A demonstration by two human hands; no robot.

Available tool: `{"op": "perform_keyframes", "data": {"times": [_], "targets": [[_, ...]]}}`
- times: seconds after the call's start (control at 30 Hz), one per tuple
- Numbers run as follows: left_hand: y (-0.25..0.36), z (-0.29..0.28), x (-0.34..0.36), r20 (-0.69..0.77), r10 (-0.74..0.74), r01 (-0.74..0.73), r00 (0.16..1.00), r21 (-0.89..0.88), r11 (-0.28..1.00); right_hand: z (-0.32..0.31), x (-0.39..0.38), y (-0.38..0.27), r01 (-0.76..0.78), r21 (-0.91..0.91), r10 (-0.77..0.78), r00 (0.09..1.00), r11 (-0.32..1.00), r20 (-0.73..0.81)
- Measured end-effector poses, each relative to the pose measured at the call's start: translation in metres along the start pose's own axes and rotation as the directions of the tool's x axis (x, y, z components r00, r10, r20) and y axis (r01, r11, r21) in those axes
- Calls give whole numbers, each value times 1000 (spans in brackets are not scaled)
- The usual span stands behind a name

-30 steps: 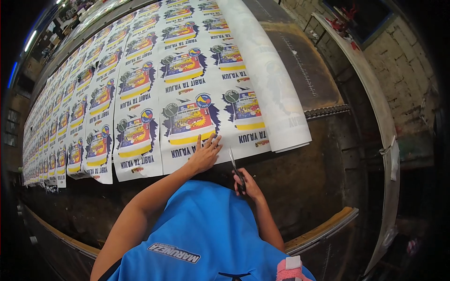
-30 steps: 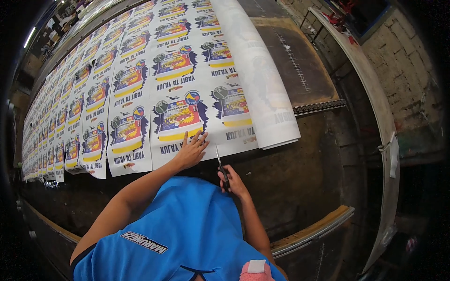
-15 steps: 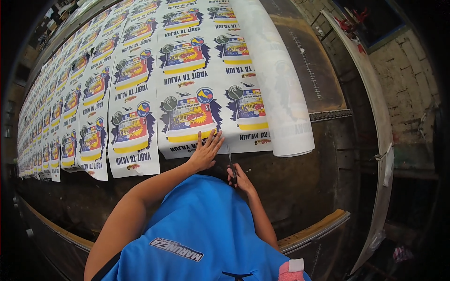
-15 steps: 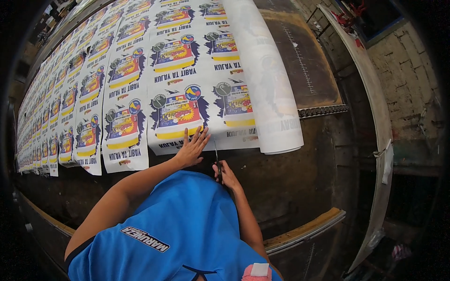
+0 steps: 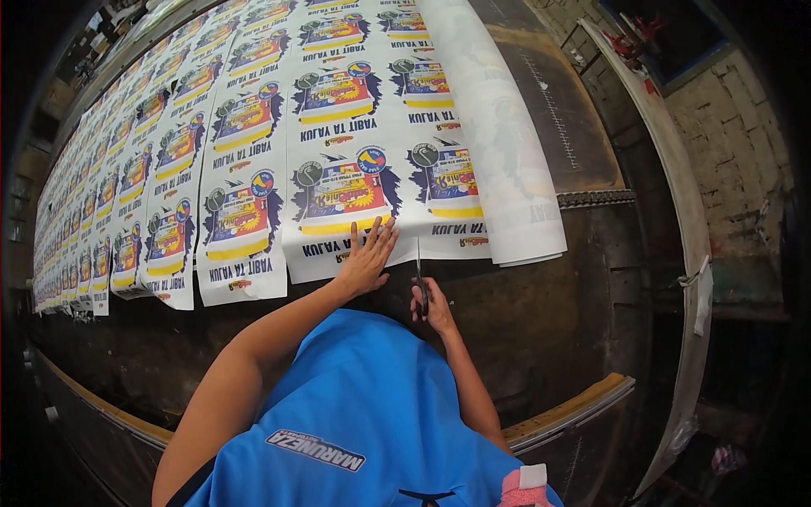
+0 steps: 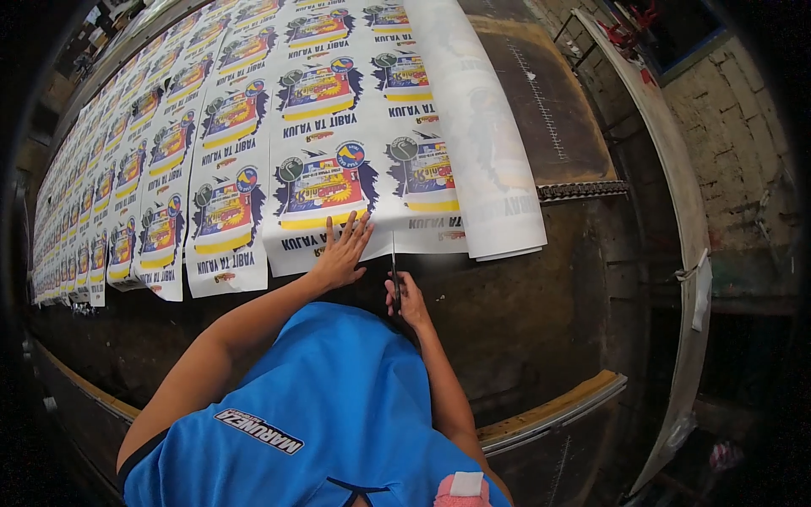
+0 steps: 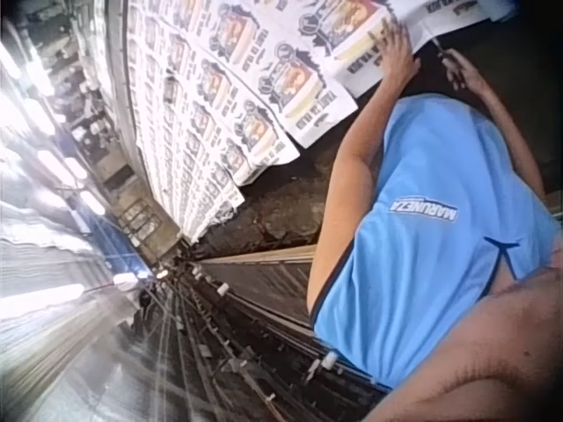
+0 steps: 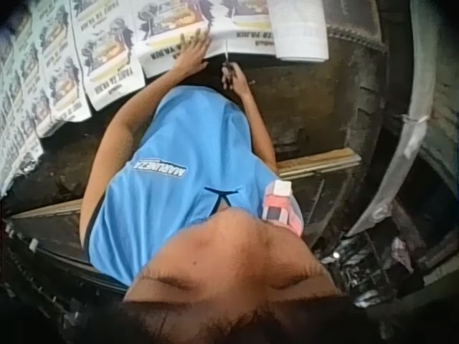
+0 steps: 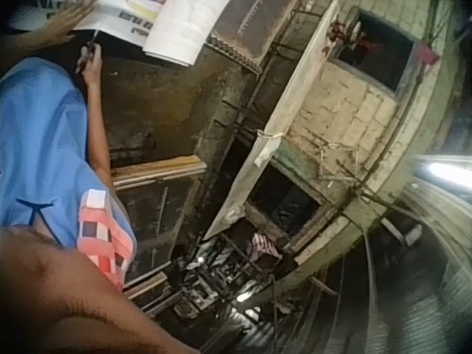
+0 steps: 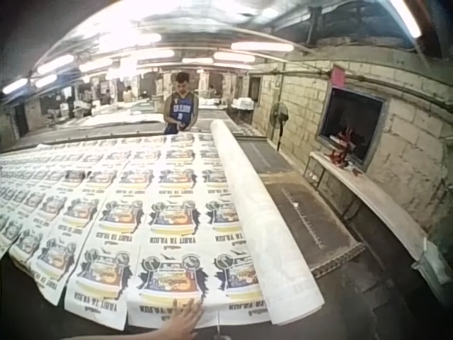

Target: Unrolling a large roll of printed fabric and cutting it with scissors along designated lines on a long workshop table

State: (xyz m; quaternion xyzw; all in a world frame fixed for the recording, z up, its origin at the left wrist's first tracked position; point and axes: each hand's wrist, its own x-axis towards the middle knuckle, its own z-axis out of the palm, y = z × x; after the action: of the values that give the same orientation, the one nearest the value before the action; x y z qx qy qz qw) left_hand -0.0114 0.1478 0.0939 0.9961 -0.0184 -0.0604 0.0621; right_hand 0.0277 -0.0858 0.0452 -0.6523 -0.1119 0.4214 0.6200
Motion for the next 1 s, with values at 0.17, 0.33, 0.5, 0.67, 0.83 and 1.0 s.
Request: {"op": "perform_keyframes", "data": {"times": [0.17, 0.33, 0.5, 0.67, 0.83, 1.0], "targets": [[1, -1, 6, -71, 30, -29, 997, 27, 999, 9, -25, -26, 18, 149, -6, 997, 989, -78], [6, 0, -1, -12, 122, -122, 993, -82, 989, -1, -25, -40, -19, 192, 31, 998, 981, -61], [11, -12, 0, 69, 119, -108, 990, -142, 984, -7, -1, -55, -51, 235, 61, 997, 971, -37], [7, -26, 4, 115, 135, -108, 984, -215, 971, -9, 2, -61, -56, 153, 66, 996, 987, -61], [-10, -33, 12, 232, 187, -91, 955, -368, 925, -11, 57, -66, -49, 239, 51, 999, 970, -1], [-27, -45, 25, 332, 221, -1, 917, -553, 833, -13, 88, -66, -8, 280, 0, 1000, 960, 31]]}}
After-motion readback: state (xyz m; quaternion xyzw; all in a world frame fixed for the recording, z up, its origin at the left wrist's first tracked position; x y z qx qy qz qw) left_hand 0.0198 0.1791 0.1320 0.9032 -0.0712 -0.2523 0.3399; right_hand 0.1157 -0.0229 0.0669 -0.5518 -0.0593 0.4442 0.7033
